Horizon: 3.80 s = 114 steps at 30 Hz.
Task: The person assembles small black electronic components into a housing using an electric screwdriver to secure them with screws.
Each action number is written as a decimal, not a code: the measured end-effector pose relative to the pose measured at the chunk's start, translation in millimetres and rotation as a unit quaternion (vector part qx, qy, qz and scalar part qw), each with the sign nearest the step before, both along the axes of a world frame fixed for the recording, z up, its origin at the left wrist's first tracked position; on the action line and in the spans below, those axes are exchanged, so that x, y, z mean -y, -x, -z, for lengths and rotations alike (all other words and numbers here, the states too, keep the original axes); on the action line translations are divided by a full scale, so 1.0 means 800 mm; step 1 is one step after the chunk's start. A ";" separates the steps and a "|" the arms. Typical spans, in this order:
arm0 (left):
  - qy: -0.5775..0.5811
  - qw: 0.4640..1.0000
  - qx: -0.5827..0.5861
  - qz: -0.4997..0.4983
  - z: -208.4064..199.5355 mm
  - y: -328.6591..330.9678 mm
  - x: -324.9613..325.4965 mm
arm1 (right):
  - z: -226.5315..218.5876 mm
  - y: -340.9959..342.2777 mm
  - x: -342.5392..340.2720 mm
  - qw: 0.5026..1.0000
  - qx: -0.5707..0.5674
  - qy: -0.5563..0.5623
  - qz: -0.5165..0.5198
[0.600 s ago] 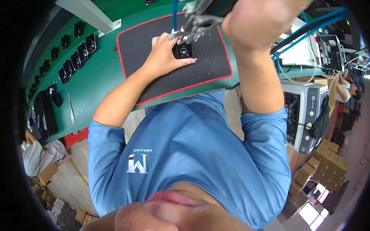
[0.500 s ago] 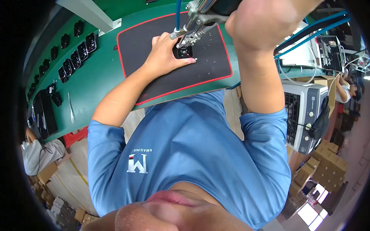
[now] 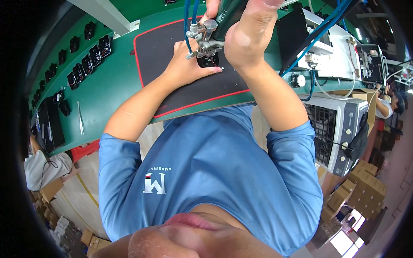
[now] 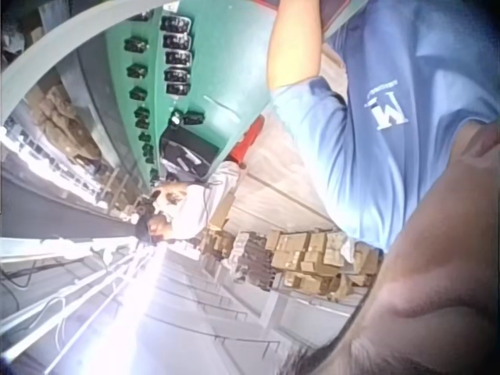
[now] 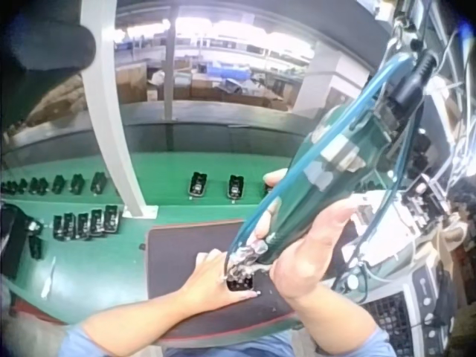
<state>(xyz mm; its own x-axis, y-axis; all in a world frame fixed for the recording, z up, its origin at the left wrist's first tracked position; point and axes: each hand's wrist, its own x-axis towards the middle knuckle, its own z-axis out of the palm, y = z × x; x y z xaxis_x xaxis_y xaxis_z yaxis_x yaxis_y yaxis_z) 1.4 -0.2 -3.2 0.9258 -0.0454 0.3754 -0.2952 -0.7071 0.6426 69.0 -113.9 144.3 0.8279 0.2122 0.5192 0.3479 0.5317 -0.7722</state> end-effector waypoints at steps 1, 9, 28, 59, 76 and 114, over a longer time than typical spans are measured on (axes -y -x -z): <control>0.003 1.000 -0.002 -0.001 0.000 0.000 0.000 | 0.002 0.000 -0.001 1.000 -0.009 -0.001 0.000; 0.016 1.000 0.008 -0.002 0.003 -0.001 0.001 | 0.016 -0.003 0.000 0.999 -0.036 -0.014 -0.006; -0.022 0.989 -0.014 -0.146 -0.050 -0.023 -0.068 | -0.116 -0.039 0.066 0.984 0.178 -0.019 0.009; -0.045 0.997 -0.056 -0.020 -0.060 -0.044 -0.081 | -0.042 -0.084 0.057 0.989 0.101 0.106 -0.022; -0.014 0.999 0.031 0.003 -0.001 0.016 0.011 | -0.018 0.007 0.030 0.999 0.037 0.026 0.010; -0.005 0.999 0.036 0.000 0.007 0.016 0.012 | -0.011 0.025 0.010 0.994 -0.105 0.011 -0.013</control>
